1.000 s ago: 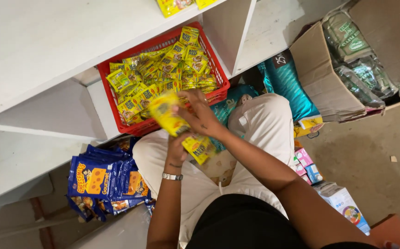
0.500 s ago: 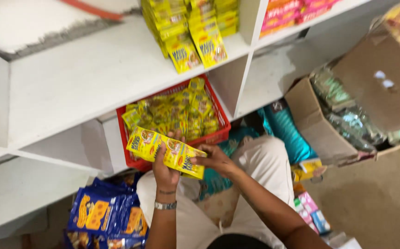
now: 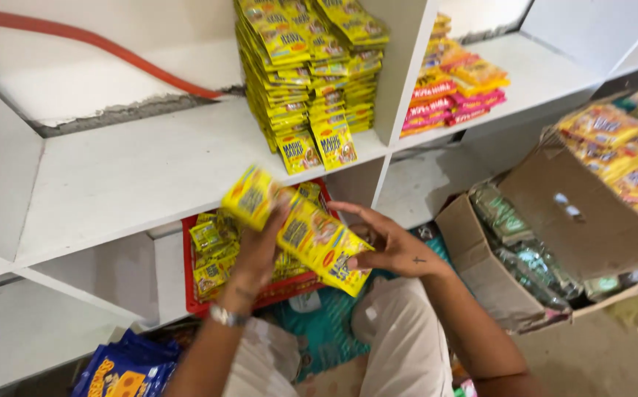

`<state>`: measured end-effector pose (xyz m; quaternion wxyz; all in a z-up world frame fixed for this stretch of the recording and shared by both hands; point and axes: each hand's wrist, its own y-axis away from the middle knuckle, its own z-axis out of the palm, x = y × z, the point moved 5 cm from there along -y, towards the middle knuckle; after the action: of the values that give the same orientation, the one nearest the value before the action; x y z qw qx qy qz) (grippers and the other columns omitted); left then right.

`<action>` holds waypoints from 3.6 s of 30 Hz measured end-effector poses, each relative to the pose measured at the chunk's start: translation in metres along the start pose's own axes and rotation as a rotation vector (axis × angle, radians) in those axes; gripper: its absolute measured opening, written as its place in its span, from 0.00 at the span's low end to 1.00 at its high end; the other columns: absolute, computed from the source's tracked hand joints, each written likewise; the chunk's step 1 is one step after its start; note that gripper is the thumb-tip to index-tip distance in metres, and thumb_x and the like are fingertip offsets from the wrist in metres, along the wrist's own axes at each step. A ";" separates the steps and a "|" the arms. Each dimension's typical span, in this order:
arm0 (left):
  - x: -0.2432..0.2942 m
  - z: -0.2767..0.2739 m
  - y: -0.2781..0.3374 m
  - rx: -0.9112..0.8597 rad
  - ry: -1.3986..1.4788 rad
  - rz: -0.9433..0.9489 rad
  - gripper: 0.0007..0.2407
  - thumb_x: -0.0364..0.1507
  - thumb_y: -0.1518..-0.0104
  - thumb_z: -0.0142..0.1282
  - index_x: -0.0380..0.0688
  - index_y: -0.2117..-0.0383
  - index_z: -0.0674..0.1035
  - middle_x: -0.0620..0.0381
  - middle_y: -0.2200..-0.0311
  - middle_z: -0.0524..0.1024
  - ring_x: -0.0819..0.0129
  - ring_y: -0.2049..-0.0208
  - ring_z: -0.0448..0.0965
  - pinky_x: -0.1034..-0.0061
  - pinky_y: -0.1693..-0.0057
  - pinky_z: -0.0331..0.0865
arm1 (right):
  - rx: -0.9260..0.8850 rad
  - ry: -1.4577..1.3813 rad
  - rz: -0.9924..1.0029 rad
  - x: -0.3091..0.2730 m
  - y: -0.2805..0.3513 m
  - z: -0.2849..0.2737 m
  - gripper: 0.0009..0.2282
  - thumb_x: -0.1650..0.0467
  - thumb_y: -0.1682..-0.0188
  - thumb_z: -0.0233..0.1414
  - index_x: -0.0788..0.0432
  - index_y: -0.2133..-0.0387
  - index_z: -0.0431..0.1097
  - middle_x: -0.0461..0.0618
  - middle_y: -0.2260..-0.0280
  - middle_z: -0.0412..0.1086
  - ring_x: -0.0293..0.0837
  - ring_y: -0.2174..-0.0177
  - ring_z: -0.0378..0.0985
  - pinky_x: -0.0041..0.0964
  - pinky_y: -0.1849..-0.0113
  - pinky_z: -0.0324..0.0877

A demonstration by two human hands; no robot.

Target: Organizing and stacking small seasoning packets from a red crate onto store shelves.

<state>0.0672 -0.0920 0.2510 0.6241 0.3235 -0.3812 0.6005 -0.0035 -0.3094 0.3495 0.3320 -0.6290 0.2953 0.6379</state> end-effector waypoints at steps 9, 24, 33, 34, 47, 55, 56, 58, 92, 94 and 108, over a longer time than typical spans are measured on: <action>0.203 0.159 -0.201 -0.134 -0.472 0.433 0.26 0.41 0.46 0.64 0.34 0.46 0.76 0.44 0.51 0.82 0.61 0.54 0.84 0.69 0.51 0.78 | 0.304 0.316 -0.528 -0.126 -0.092 -0.084 0.37 0.80 0.52 0.52 0.58 0.27 0.44 0.50 0.32 0.57 0.45 0.35 0.60 0.40 0.41 0.63; 0.136 0.098 -0.243 0.020 -1.343 0.782 0.24 0.43 0.37 0.53 0.40 0.41 0.74 0.27 0.37 0.59 0.36 0.34 0.57 0.54 0.32 0.55 | 0.156 0.864 -0.553 -0.127 -0.315 -0.274 0.13 0.67 0.53 0.48 0.67 0.80 0.71 0.56 0.78 0.70 0.43 0.76 0.70 0.37 0.70 0.66; 0.131 0.100 -0.216 0.094 -1.150 0.936 0.21 0.34 0.37 0.55 0.34 0.41 0.71 0.24 0.37 0.59 0.35 0.35 0.58 0.55 0.33 0.57 | 0.759 1.193 -0.626 -0.091 -0.333 -0.297 0.11 0.68 0.56 0.53 0.68 0.70 0.71 0.69 0.69 0.71 0.66 0.67 0.74 0.55 0.64 0.70; 0.130 0.098 -0.220 0.095 -1.149 0.926 0.21 0.34 0.37 0.55 0.34 0.41 0.71 0.24 0.37 0.59 0.35 0.35 0.58 0.55 0.33 0.57 | 0.754 1.193 -0.617 -0.087 -0.336 -0.298 0.11 0.68 0.56 0.53 0.68 0.70 0.71 0.69 0.69 0.71 0.66 0.67 0.74 0.55 0.64 0.70; 0.145 0.085 -0.152 0.126 -1.141 1.040 0.27 0.41 0.28 0.54 0.36 0.32 0.61 0.30 0.35 0.55 0.36 0.33 0.55 0.52 0.30 0.52 | 0.887 0.898 -0.698 -0.123 -0.209 -0.163 0.07 0.72 0.47 0.52 0.64 0.60 0.71 0.61 0.64 0.72 0.58 0.62 0.78 0.49 0.58 0.70; 0.070 0.009 -0.001 -0.039 -1.096 0.990 0.10 0.29 0.35 0.55 0.36 0.54 0.76 0.42 0.57 0.71 0.44 0.53 0.70 0.54 0.45 0.63 | 0.562 0.983 -1.152 0.007 -0.118 -0.059 0.10 0.83 0.53 0.51 0.71 0.59 0.63 0.57 0.64 0.71 0.51 0.63 0.77 0.49 0.56 0.74; 0.042 -0.012 0.001 -0.020 -1.074 0.888 0.08 0.29 0.35 0.55 0.39 0.56 0.77 0.45 0.59 0.73 0.45 0.53 0.72 0.56 0.46 0.65 | 0.564 0.980 -0.979 0.040 -0.120 -0.057 0.08 0.81 0.55 0.53 0.66 0.62 0.69 0.57 0.63 0.70 0.52 0.62 0.76 0.48 0.57 0.72; -0.017 -0.053 0.004 0.000 -1.054 0.776 0.05 0.29 0.35 0.54 0.42 0.58 0.78 0.48 0.60 0.75 0.47 0.54 0.74 0.57 0.46 0.66 | 0.562 0.967 -0.798 0.112 -0.126 -0.054 0.08 0.79 0.57 0.55 0.60 0.65 0.75 0.56 0.62 0.70 0.52 0.60 0.75 0.46 0.58 0.70; -0.187 -0.118 0.073 0.297 -1.166 0.338 0.19 0.30 0.51 0.63 0.45 0.52 0.74 0.44 0.53 0.70 0.44 0.48 0.69 0.52 0.43 0.62 | 0.755 0.701 -0.183 0.268 -0.011 0.004 0.35 0.61 0.73 0.75 0.63 0.56 0.61 0.56 0.61 0.71 0.54 0.62 0.77 0.46 0.60 0.73; -0.208 -0.113 0.088 0.315 -1.031 0.265 0.18 0.30 0.50 0.63 0.45 0.52 0.74 0.45 0.53 0.71 0.46 0.49 0.71 0.54 0.43 0.64 | 0.752 0.628 -0.208 0.257 0.010 0.015 0.37 0.61 0.72 0.76 0.63 0.56 0.60 0.56 0.60 0.71 0.52 0.63 0.78 0.45 0.60 0.74; -0.232 -0.042 0.172 -0.221 -1.211 0.300 0.20 0.33 0.54 0.63 0.46 0.53 0.77 0.46 0.48 0.69 0.46 0.45 0.65 0.53 0.41 0.58 | 0.773 0.620 -0.319 0.227 0.071 0.039 0.35 0.63 0.61 0.70 0.61 0.43 0.58 0.58 0.48 0.54 0.54 0.46 0.62 0.43 0.52 0.73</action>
<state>-0.0976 -0.1604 0.0198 0.2367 0.4825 -0.7676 0.3491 -0.0805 -0.3097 0.1214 0.5302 -0.6571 0.4941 0.2072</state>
